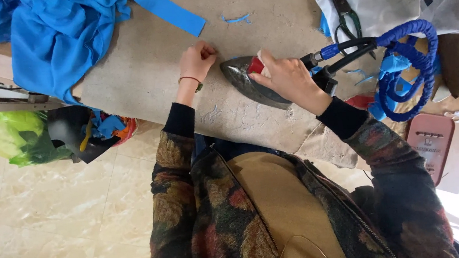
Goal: Folding and ironing small strips of blue fabric on a workbench in a sewing factory.
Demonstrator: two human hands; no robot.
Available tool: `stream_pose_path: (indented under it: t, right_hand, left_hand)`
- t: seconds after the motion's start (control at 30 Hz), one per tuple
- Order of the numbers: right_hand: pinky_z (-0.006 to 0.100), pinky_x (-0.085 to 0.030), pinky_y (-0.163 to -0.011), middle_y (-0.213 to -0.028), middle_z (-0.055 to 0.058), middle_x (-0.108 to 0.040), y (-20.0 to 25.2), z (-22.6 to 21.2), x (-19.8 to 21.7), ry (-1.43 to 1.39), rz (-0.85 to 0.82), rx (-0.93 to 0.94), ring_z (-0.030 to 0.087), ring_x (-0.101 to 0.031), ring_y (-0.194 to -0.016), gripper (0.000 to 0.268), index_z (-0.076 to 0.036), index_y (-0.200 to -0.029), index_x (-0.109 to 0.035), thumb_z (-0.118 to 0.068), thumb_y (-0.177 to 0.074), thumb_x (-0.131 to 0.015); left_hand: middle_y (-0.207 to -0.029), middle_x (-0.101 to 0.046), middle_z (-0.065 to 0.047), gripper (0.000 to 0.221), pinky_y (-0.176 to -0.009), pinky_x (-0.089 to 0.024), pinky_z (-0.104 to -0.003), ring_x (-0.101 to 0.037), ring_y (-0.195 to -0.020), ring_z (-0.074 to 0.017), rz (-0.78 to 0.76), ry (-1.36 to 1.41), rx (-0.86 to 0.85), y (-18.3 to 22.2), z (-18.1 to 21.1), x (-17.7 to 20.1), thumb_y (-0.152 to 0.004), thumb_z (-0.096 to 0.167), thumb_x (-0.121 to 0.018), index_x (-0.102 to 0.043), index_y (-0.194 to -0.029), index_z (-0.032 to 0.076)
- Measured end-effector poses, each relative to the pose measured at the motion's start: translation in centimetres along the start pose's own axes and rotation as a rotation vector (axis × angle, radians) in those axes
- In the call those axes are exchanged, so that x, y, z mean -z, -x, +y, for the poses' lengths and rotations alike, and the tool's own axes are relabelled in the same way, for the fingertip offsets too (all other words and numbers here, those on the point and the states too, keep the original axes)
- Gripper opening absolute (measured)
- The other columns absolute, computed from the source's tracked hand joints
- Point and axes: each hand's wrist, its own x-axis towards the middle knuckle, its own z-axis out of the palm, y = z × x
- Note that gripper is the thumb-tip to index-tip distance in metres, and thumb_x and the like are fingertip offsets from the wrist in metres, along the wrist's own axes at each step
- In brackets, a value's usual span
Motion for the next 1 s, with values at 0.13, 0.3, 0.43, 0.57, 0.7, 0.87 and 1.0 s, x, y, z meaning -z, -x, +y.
stream_pose_path:
  t: [0.13, 0.3, 0.43, 0.57, 0.7, 0.87, 1.0]
  right_hand:
    - [0.045, -0.060, -0.062, -0.056, 0.012, -0.065, 1.5, 0.7, -0.6, 0.051, 0.039, 0.086, 0.035, -0.073, -0.059, 0.048, -0.009, -0.119, -0.058, -0.054, -0.101, -0.062]
    - [0.045, -0.059, -0.061, -0.056, 0.012, -0.064, 2.7, 2.0, -0.9, 0.096, 0.067, 0.106, 0.035, -0.072, -0.059, 0.048, -0.011, -0.114, -0.057, -0.057, -0.100, -0.061]
    - [0.050, -0.059, -0.061, -0.056, 0.015, -0.064, 3.8, 3.9, -1.3, 0.116, 0.099, 0.082, 0.037, -0.072, -0.059, 0.051, -0.013, -0.118, -0.060, -0.057, -0.094, -0.067]
    - [0.051, -0.059, -0.068, -0.064, 0.014, -0.069, 5.4, 7.1, -1.7, 0.076, -0.092, -0.091, 0.038, -0.075, -0.067, 0.050, -0.017, -0.121, -0.054, -0.062, -0.099, -0.057]
    - [0.049, -0.060, -0.070, -0.064, 0.015, -0.070, 7.9, 9.8, -0.5, 0.133, -0.109, -0.159, 0.036, -0.075, -0.067, 0.053, -0.015, -0.121, -0.056, -0.064, -0.101, -0.055]
    - [0.048, -0.060, -0.069, -0.062, 0.017, -0.068, 11.1, 12.7, 0.1, 0.158, -0.076, -0.214, 0.038, -0.075, -0.067, 0.053, -0.012, -0.118, -0.057, -0.062, -0.101, -0.058]
    - [0.050, -0.059, -0.073, -0.065, 0.022, -0.069, 13.2, 14.3, 0.1, 0.113, -0.101, -0.292, 0.041, -0.075, -0.072, 0.052, -0.011, -0.119, -0.057, -0.060, -0.101, -0.060]
  left_hand:
    - [-0.082, -0.074, -0.004, 0.012, -0.073, -0.057, -0.045, -0.074, -0.083, -0.0321, -0.012, 0.024, -0.004, 0.3, 0.5, 0.5, -0.085, 0.025, -0.077, -0.072, -0.095, 0.021]
    - [-0.079, -0.073, -0.006, 0.012, -0.071, -0.057, -0.046, -0.073, -0.079, -0.0337, 0.031, 0.005, -0.042, 0.8, 0.8, 0.5, -0.088, 0.028, -0.075, -0.071, -0.094, 0.018]
    - [-0.079, -0.072, -0.006, 0.013, -0.071, -0.057, -0.045, -0.073, -0.077, -0.0324, 0.055, 0.020, -0.055, 1.1, 0.6, 0.4, -0.090, 0.028, -0.075, -0.071, -0.095, 0.017]
    - [-0.078, -0.072, -0.003, 0.015, -0.070, -0.056, -0.044, -0.073, -0.077, -0.0300, 0.048, -0.002, -0.059, 1.1, 0.6, 0.5, -0.090, 0.033, -0.073, -0.070, -0.095, 0.019]
    - [-0.082, -0.074, -0.004, 0.014, -0.070, -0.057, -0.043, -0.074, -0.078, -0.0297, 0.059, -0.025, -0.056, 1.3, 1.0, 0.5, -0.093, 0.032, -0.074, -0.071, -0.097, 0.019]
    - [-0.087, -0.075, -0.006, 0.016, -0.072, -0.057, -0.045, -0.075, -0.082, -0.0320, 0.032, -0.104, -0.031, 1.6, 2.1, 1.2, -0.094, 0.033, -0.072, -0.071, -0.099, 0.017]
    - [-0.088, -0.076, -0.007, 0.019, -0.073, -0.057, -0.045, -0.074, -0.083, -0.0327, 0.041, -0.114, -0.027, 1.5, 1.8, 1.0, -0.095, 0.035, -0.073, -0.072, -0.101, 0.017]
